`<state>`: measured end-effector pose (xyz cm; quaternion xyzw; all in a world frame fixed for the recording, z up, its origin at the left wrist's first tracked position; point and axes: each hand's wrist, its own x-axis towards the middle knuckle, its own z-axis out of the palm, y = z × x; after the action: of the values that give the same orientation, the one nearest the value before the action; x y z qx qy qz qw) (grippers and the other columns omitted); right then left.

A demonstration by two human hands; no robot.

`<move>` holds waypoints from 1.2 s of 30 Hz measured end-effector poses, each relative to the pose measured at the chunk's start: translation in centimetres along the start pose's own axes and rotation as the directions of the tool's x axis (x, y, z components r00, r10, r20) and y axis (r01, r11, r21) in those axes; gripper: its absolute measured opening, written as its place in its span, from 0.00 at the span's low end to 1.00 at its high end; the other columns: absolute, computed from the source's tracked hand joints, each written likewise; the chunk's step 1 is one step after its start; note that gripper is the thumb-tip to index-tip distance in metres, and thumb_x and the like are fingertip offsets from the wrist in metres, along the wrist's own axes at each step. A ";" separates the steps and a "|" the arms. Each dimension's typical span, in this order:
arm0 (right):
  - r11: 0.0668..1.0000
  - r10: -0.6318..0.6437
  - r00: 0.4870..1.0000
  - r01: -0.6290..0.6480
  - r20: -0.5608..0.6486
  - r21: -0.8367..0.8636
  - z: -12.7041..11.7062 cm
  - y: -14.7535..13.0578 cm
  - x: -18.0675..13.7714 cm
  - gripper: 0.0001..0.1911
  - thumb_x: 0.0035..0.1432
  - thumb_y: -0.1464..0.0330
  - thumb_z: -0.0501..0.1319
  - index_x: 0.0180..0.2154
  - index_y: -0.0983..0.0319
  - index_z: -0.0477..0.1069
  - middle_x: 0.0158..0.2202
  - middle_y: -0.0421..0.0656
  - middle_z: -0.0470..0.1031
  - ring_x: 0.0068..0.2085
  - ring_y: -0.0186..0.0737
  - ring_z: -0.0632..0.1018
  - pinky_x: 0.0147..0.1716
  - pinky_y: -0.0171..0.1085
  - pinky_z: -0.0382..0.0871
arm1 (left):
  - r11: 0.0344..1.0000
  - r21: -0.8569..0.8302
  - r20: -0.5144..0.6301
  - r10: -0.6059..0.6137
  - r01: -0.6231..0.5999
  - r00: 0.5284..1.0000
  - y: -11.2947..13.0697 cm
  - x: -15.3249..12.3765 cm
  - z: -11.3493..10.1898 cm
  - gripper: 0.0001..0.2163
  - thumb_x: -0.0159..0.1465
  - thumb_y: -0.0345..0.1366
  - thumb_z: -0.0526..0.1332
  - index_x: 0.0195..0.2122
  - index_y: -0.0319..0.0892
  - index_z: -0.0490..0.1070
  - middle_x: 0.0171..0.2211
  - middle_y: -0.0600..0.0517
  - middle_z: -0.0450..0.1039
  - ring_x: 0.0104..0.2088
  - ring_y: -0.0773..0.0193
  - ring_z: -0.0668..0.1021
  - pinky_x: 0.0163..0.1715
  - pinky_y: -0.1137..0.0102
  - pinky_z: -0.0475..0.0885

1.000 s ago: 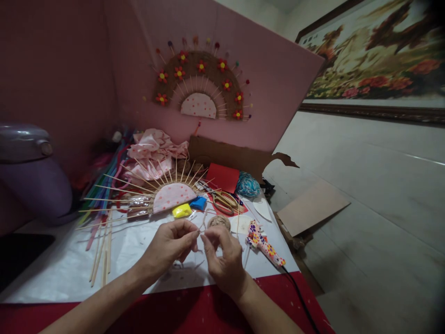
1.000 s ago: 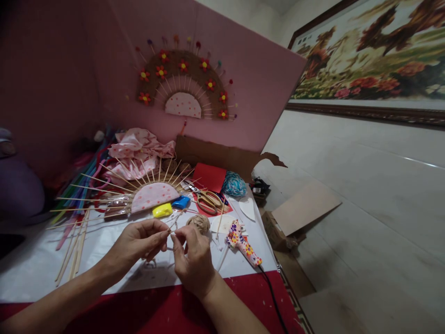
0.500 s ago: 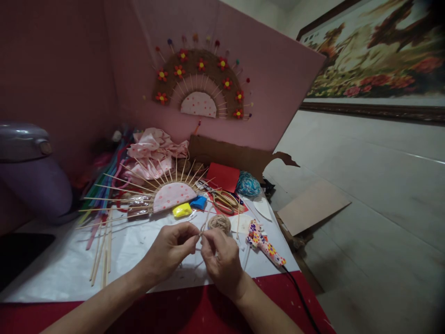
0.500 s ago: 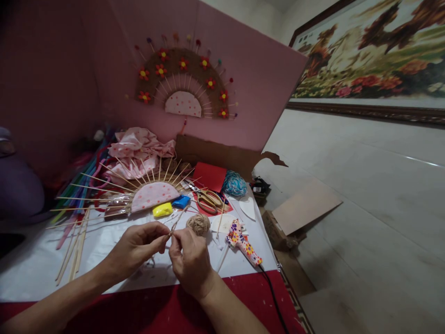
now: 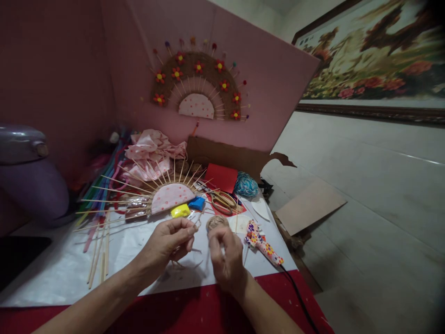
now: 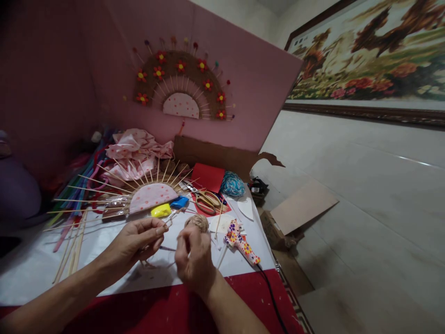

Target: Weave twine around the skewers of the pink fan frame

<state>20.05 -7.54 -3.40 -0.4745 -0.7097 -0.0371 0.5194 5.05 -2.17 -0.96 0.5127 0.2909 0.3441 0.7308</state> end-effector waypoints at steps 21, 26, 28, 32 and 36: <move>0.997 0.048 0.999 -0.047 0.016 -0.062 0.9 -0.7 -0.4 0.10 0.55 0.74 0.55 0.41 0.63 0.65 0.31 0.43 0.71 0.26 0.33 0.71 0.25 0.32 0.64 | 0.956 0.273 -0.013 0.115 -0.107 0.993 -0.7 -0.1 0.0 0.08 0.56 0.38 0.59 0.30 0.37 0.69 0.23 0.53 0.71 0.17 0.72 0.69 0.15 0.77 0.58; 0.993 0.011 0.995 0.001 0.099 -0.117 1.0 -0.4 -0.2 0.09 0.56 0.75 0.52 0.38 0.64 0.68 0.29 0.45 0.71 0.30 0.35 0.72 0.28 0.34 0.65 | 0.915 0.358 0.068 0.174 -0.187 0.982 -1.3 -0.2 -0.1 0.08 0.57 0.37 0.57 0.31 0.38 0.71 0.26 0.51 0.72 0.19 0.71 0.70 0.20 0.75 0.64; 0.990 0.001 0.997 0.010 0.080 -0.139 1.2 -0.6 -0.3 0.08 0.55 0.75 0.52 0.35 0.65 0.68 0.26 0.43 0.70 0.27 0.34 0.71 0.26 0.33 0.63 | 0.903 0.383 0.081 0.178 -0.195 0.981 -1.4 -0.2 0.0 0.08 0.58 0.37 0.56 0.31 0.38 0.71 0.25 0.52 0.71 0.18 0.72 0.69 0.18 0.76 0.63; 0.987 0.062 0.997 -0.066 -0.037 -0.147 1.5 -0.3 -0.1 0.06 0.52 0.75 0.53 0.27 0.64 0.67 0.21 0.39 0.66 0.22 0.31 0.68 0.21 0.31 0.59 | 0.939 0.314 0.063 0.124 -0.138 0.990 -0.9 -0.3 0.3 0.08 0.57 0.38 0.57 0.30 0.38 0.70 0.19 0.56 0.67 0.14 0.74 0.65 0.13 0.77 0.58; 0.949 0.266 0.944 -0.293 -0.197 -0.121 0.5 2.1 0.8 0.05 0.52 0.73 0.54 0.25 0.63 0.66 0.20 0.37 0.67 0.22 0.31 0.68 0.23 0.30 0.61 | 0.979 0.197 0.034 0.039 -0.045 0.999 -0.2 -0.4 0.4 0.07 0.55 0.35 0.59 0.32 0.37 0.69 0.21 0.54 0.70 0.12 0.75 0.64 0.12 0.78 0.54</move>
<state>21.18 -5.60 -3.98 -0.6025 -0.5809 -0.0579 0.5442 5.10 -2.77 -0.98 0.5942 0.3016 0.3211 0.6730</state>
